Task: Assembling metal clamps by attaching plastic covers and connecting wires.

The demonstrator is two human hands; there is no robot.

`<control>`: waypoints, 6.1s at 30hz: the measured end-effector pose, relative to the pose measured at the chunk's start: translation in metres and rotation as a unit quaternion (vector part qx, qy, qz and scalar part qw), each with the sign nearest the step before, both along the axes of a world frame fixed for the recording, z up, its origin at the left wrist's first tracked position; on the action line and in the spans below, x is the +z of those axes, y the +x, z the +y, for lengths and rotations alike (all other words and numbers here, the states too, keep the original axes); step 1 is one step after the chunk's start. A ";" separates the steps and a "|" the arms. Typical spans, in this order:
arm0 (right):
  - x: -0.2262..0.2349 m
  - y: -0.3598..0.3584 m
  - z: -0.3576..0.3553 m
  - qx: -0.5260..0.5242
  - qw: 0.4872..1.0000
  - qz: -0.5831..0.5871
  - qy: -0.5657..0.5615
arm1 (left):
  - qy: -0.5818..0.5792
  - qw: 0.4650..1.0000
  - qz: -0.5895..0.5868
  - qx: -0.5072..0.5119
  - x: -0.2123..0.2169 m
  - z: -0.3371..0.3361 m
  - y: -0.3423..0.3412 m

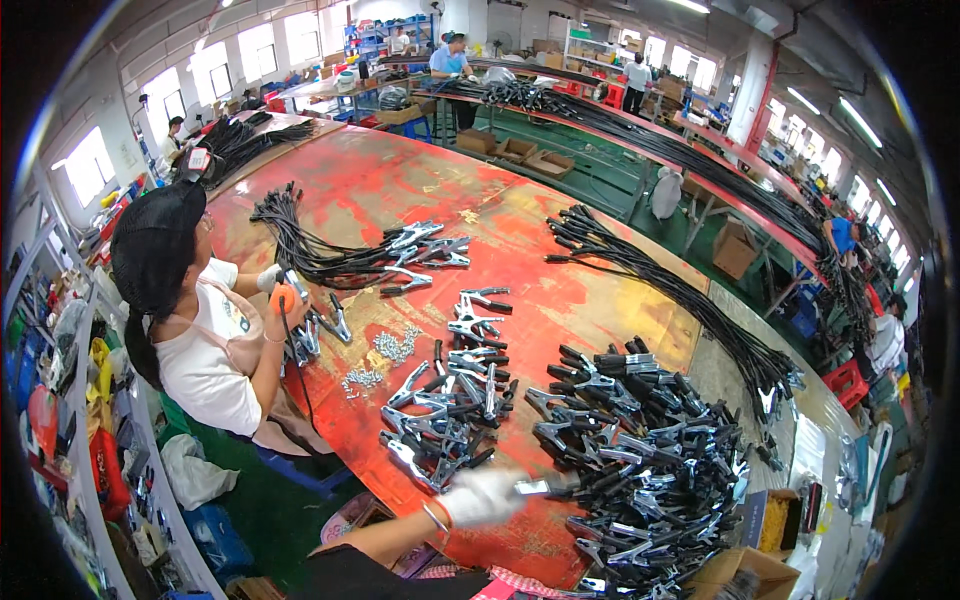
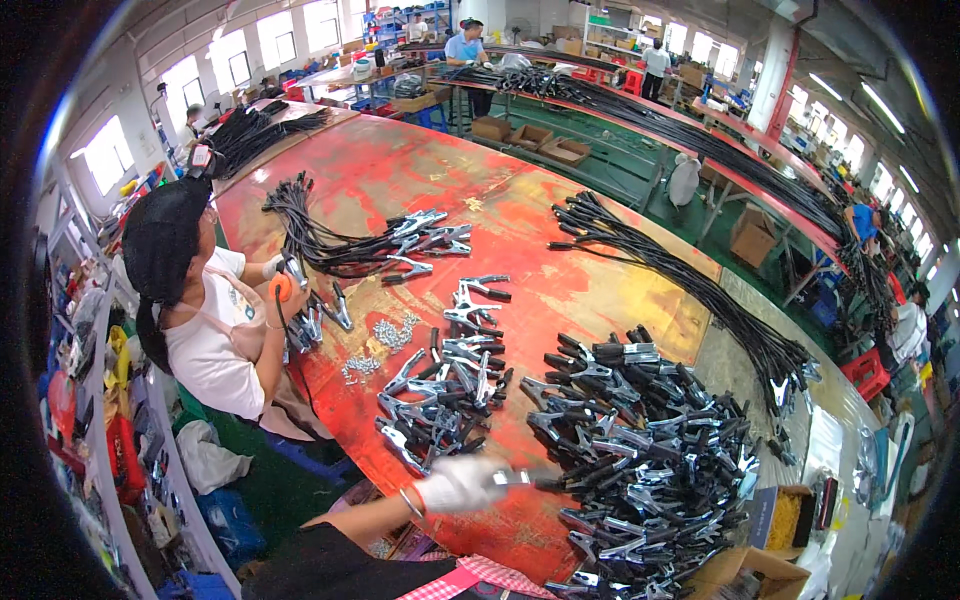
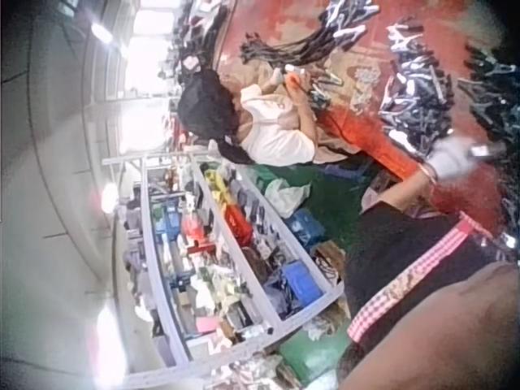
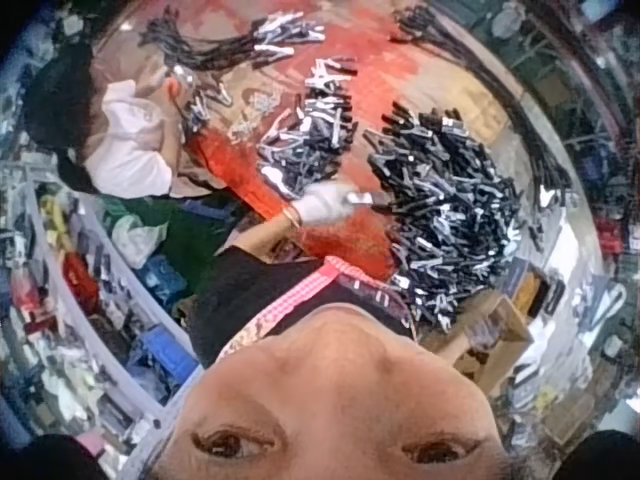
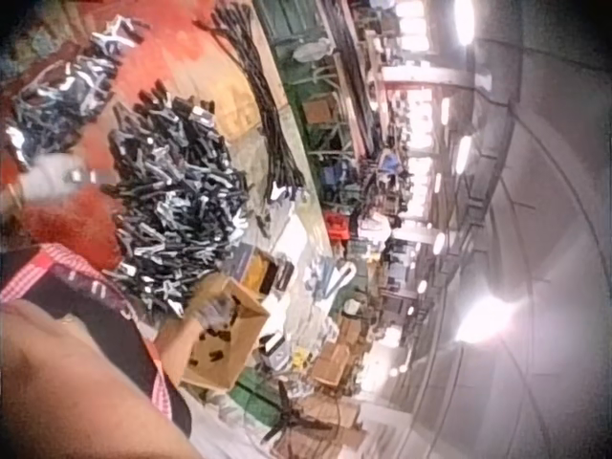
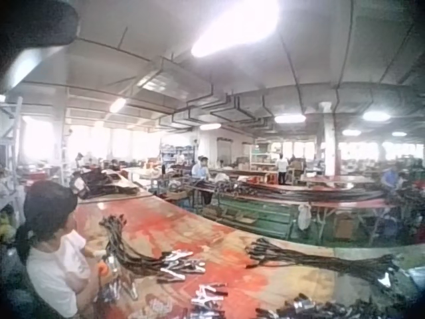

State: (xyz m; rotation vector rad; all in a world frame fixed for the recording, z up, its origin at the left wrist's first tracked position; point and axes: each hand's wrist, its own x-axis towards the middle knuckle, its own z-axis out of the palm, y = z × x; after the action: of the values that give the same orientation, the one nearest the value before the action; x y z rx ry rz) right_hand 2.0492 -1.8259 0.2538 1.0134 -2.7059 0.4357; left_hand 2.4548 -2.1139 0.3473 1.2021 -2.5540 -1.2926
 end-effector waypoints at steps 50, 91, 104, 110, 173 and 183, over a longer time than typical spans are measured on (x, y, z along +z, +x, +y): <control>-0.026 0.143 -0.522 0.381 0.840 -0.091 0.375 | -0.279 0.957 0.083 0.012 -0.160 0.018 -0.049; 0.041 0.142 -0.090 0.126 0.797 -0.503 -0.308 | -0.041 0.989 0.127 0.063 -0.034 0.134 -0.101; 0.025 0.125 -0.083 0.188 0.640 -0.643 -0.377 | -0.136 0.980 0.021 0.144 0.010 0.195 -0.121; 0.030 0.144 -0.087 0.275 0.634 -0.596 -0.410 | -0.046 0.979 -0.049 0.192 0.025 0.202 -0.113; 0.074 0.134 -0.061 0.042 0.204 -0.831 -0.517 | 0.507 0.792 0.325 0.097 -0.025 0.180 -0.115; 0.072 0.081 -0.060 0.119 0.265 -0.748 -0.597 | 0.464 0.822 0.325 0.048 -0.011 0.189 -0.114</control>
State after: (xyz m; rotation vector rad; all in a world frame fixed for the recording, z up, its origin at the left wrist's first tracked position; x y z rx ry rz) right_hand 2.1300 -1.8860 0.3254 0.1147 -0.9168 4.0170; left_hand 2.3405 -1.9246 0.3363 0.6749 -1.3373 -2.4768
